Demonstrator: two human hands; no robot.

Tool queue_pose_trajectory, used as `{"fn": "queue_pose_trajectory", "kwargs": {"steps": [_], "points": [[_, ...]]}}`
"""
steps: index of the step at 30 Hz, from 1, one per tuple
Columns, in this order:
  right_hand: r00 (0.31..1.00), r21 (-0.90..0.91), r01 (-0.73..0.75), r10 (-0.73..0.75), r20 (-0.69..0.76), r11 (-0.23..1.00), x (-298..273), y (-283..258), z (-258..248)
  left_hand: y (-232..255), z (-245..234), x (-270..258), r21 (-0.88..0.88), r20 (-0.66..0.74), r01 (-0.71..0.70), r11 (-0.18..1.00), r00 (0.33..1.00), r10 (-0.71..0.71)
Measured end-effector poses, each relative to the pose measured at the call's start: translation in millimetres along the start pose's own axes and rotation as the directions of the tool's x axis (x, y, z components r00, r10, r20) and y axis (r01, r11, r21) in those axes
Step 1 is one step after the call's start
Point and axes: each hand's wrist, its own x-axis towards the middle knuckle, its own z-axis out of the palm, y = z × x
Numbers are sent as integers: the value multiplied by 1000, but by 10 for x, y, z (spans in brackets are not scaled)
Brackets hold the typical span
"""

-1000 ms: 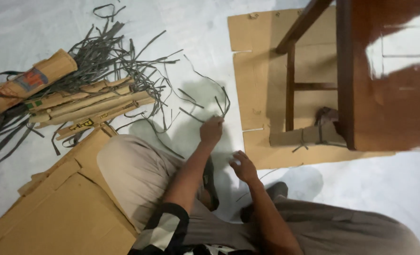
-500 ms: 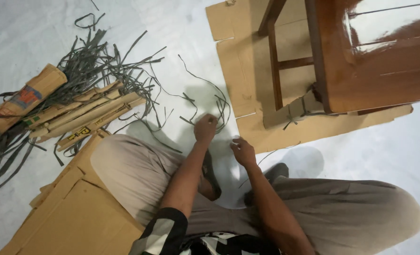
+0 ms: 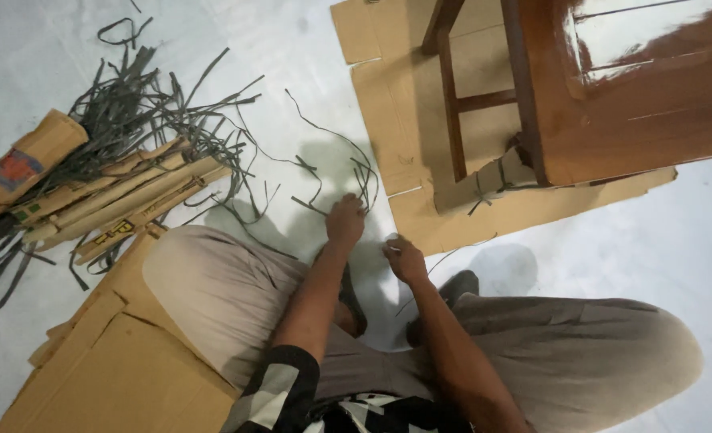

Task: Packaging a wooden chair for transport using cardboard and plastic strips.

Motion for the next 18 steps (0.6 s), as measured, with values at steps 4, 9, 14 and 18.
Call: {"fn": "queue_pose_trajectory", "kwargs": {"steps": [4,9,14,18], "points": [[1000,-47,0,0,13,999,-63,-100,-80,-179,300,179,62,-51,19,998,999,-16],[995,47,0,5,-99,999,-171,-394,-259,-96,200,308,-318,-193,101,943,967,-169],[981,458,41,50,-186,888,-387,-872,-512,123,-30,298,-753,36,-7,657,998,52],[972,939,-106,231,29,327,-303,-1006,-829,134,122,300,-711,436,74,699,826,357]]}}
